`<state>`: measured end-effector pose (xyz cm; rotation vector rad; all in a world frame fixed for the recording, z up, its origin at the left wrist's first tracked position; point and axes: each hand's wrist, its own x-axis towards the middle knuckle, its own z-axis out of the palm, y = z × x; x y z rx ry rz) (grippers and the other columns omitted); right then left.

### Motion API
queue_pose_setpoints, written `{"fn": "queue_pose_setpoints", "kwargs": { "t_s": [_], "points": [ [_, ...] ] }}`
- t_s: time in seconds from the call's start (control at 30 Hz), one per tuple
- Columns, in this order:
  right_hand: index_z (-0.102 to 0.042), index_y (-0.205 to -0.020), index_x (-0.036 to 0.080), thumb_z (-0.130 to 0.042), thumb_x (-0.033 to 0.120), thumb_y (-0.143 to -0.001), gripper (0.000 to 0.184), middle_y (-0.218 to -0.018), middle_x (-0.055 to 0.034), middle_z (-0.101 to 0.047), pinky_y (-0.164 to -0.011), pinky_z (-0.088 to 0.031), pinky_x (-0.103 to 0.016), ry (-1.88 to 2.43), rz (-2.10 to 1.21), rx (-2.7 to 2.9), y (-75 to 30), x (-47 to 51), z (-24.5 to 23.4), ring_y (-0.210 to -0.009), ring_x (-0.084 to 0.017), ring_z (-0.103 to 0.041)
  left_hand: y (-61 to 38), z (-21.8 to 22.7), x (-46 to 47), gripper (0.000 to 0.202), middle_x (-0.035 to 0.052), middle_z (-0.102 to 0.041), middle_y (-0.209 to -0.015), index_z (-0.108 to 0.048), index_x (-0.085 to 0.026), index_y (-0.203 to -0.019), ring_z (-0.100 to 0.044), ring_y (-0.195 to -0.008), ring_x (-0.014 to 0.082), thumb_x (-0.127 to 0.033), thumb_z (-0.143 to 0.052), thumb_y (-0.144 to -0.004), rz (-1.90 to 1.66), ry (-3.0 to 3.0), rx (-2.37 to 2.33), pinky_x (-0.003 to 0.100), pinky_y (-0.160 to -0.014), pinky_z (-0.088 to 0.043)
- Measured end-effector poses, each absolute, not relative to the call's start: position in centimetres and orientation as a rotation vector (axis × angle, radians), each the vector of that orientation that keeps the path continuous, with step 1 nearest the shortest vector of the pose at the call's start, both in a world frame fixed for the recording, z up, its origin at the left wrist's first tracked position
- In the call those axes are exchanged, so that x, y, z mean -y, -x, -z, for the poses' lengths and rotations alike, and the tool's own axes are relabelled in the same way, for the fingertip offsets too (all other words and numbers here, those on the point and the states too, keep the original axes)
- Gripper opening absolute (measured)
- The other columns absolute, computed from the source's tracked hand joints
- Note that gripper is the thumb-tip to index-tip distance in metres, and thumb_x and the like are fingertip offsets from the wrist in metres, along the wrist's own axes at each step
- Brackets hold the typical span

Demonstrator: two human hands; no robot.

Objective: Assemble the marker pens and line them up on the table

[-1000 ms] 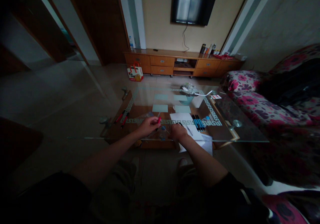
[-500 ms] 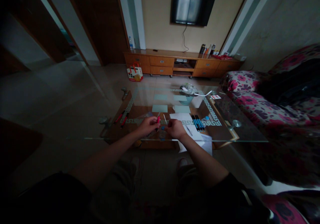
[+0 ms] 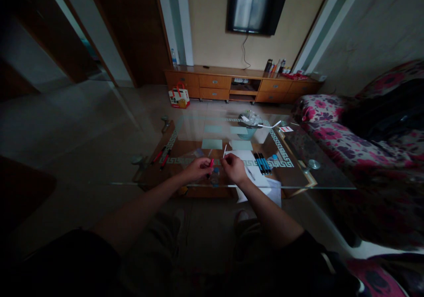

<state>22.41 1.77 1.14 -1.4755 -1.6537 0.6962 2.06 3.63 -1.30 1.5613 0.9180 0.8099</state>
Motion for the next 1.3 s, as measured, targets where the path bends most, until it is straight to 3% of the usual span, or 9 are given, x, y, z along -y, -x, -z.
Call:
{"fn": "queue_pose_setpoints", "kwargs": {
  "t_s": [0.23,0.43,0.9,1.13,1.3],
  "points": [
    [-0.055,-0.105,0.022,-0.064,0.039,-0.080,0.032,-0.078,-0.0023,-0.071,-0.060,-0.051,-0.028,1.277,-0.858,1.409,-22.1,-1.8,-1.3,-0.066,-0.017,-0.066,-2.0,1.0,-3.4,0.020,0.0028,-0.066,-0.074,-0.064,-0.012,-0.086,-0.060,-0.065,0.0122,-0.027,-0.072,-0.075,-0.753,-1.579,-0.871,0.023,-0.062,-0.047],
    [-0.055,-0.091,0.020,-0.060,0.053,-0.085,0.034,-0.082,-0.0060,-0.070,-0.059,-0.051,-0.027,1.172,-0.902,1.307,-21.7,-1.6,-2.1,-0.065,-0.016,-0.064,-2.0,1.6,-3.5,0.027,0.0044,-0.067,-0.078,-0.065,-0.011,-0.092,-0.062,-0.069,0.0139,-0.030,-0.074,-0.074,-0.698,-1.577,-0.828,0.023,-0.063,-0.047],
    [-0.053,-0.101,0.022,-0.065,0.043,-0.081,0.031,-0.085,-0.0044,-0.072,-0.060,-0.053,-0.028,1.169,-0.981,1.392,-21.6,-1.3,-1.8,-0.065,-0.016,-0.067,-2.0,2.1,-3.7,0.033,0.0053,-0.069,-0.081,-0.067,-0.011,-0.097,-0.062,-0.071,0.0144,-0.032,-0.075,-0.073,-0.684,-1.583,-0.763,0.024,-0.067,-0.047],
    [-0.058,-0.088,0.021,-0.053,0.060,-0.088,0.039,-0.077,-0.0045,-0.070,-0.055,-0.051,-0.027,1.195,-0.988,1.411,-21.4,-1.3,-2.0,-0.061,-0.016,-0.063,-2.0,2.3,-3.8,0.033,0.0056,-0.069,-0.082,-0.067,-0.011,-0.099,-0.062,-0.071,0.0147,-0.032,-0.075,-0.074,-0.673,-1.603,-0.758,0.024,-0.065,-0.046],
    [-0.064,-0.084,0.019,-0.063,0.058,-0.082,0.039,-0.081,-0.0055,-0.069,-0.056,-0.049,-0.026,1.189,-0.928,1.423,-21.6,-1.6,-1.7,-0.066,-0.016,-0.062,-2.0,2.1,-3.7,0.037,0.0050,-0.068,-0.080,-0.066,-0.011,-0.099,-0.061,-0.068,0.0142,-0.035,-0.076,-0.073,-0.660,-1.598,-0.775,0.024,-0.062,-0.045]
  ]
}}
